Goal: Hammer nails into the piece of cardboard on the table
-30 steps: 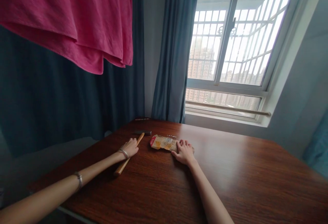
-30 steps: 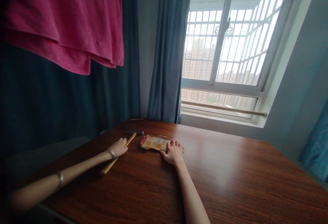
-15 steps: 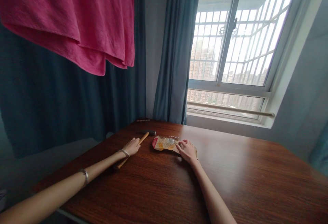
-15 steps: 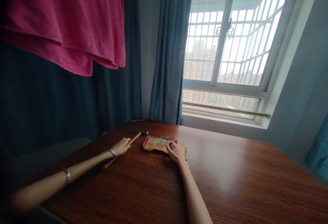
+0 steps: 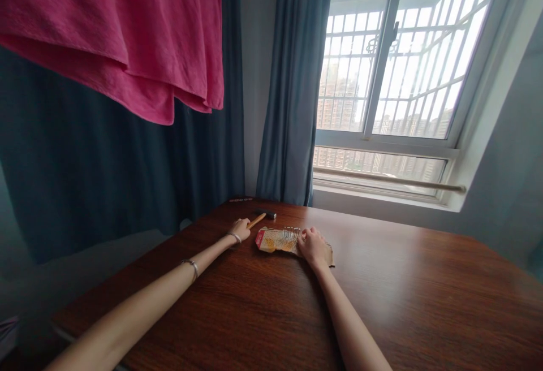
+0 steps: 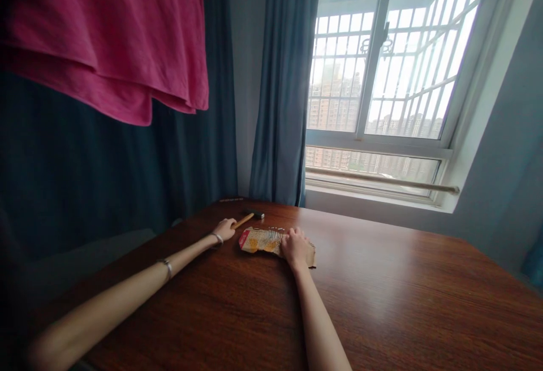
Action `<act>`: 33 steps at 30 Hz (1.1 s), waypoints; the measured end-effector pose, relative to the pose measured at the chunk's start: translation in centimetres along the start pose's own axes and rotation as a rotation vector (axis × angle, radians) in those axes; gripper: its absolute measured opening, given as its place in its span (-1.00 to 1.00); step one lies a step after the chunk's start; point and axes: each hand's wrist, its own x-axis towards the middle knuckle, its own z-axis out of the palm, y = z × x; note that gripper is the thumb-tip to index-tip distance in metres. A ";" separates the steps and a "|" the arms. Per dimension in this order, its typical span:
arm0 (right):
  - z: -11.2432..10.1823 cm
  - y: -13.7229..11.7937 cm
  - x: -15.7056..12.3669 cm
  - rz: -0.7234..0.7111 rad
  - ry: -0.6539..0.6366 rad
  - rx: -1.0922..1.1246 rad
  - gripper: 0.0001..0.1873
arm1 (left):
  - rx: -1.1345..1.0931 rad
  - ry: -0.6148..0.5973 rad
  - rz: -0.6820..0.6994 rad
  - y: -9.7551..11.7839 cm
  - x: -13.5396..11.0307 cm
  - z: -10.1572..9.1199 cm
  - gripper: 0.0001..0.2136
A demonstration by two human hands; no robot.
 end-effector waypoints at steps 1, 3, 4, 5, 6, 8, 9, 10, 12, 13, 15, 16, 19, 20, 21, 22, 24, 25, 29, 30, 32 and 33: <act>0.1 0.1 0.0 -0.026 -0.006 0.024 -0.75 | 0.005 0.013 -0.023 0.7 -0.1 -0.2 -0.73; 0.2 0.3 0.2 -0.065 -0.024 0.067 -0.74 | -0.022 0.122 -0.038 2.4 -0.6 -0.6 -0.70; 0.3 0.4 0.3 -0.078 -0.032 0.081 -0.75 | -0.069 0.201 -0.012 3.4 -1.0 -0.6 -0.68; 0.3 0.5 0.4 -0.088 -0.040 0.091 -0.75 | -0.148 0.257 0.041 4.5 -1.4 -0.5 -0.67; 0.4 0.6 0.5 -0.098 -0.047 0.102 -0.76 | -0.256 0.257 0.113 5.7 -1.8 -0.2 -0.67; 0.4 0.8 0.7 -0.114 -0.060 0.124 -0.77 | -0.507 0.100 0.237 8.0 -2.7 0.7 -0.74; 0.4 0.9 0.8 -0.120 -0.066 0.134 -0.77 | -0.603 0.020 0.246 9.0 -3.1 1.2 -0.76; 0.4 1.0 0.8 -0.125 -0.072 0.141 -0.78 | -0.666 -0.018 0.224 9.9 -3.4 1.8 -0.76; 0.4 1.1 0.8 -0.127 -0.080 0.154 -0.78 | -0.722 -0.053 0.183 10.9 -3.9 2.7 -0.76; 0.3 1.1 0.8 -0.125 -0.082 0.160 -0.79 | -0.724 -0.052 0.170 11.1 -4.1 3.1 -0.76; 0.3 1.1 0.9 -0.115 -0.085 0.173 -0.80 | -0.709 -0.045 0.173 10.9 -4.2 3.6 -0.79; 0.4 1.1 0.9 -0.108 -0.085 0.179 -0.80 | -0.695 -0.036 0.183 10.6 -4.2 3.7 -0.80; 0.6 1.0 1.1 -0.063 -0.086 0.191 -0.81 | -0.641 0.028 0.226 9.9 -4.1 3.9 -0.82; 0.8 0.9 1.1 -0.043 -0.084 0.191 -0.81 | -0.624 0.054 0.238 9.8 -4.1 3.9 -0.83; 0.9 0.9 1.2 -0.023 -0.080 0.190 -0.80 | -0.608 0.079 0.248 9.7 -4.1 4.0 -0.84; 1.1 0.8 1.2 -0.004 -0.073 0.188 -0.80 | -0.596 0.101 0.252 9.8 -4.2 4.0 -0.85; 1.4 0.6 1.1 0.024 -0.057 0.186 -0.78 | -0.586 0.133 0.243 10.0 -4.4 4.0 -0.86; 1.5 0.6 1.1 0.033 -0.050 0.186 -0.77 | -0.586 0.151 0.232 10.2 -4.5 4.0 -0.87; 1.5 0.4 0.8 0.051 -0.029 0.197 -0.76 | -0.610 0.196 0.191 10.6 -4.5 4.2 -0.90; 1.4 0.4 0.7 0.056 -0.025 0.200 -0.75 | -0.617 0.202 0.191 10.6 -4.5 4.3 -0.91; 1.4 0.3 0.7 0.071 -0.023 0.207 -0.73 | -0.631 0.209 0.201 10.6 -4.5 4.3 -0.92; 1.3 0.2 0.7 0.080 -0.025 0.210 -0.72 | -0.635 0.212 0.207 10.6 -4.5 4.3 -0.92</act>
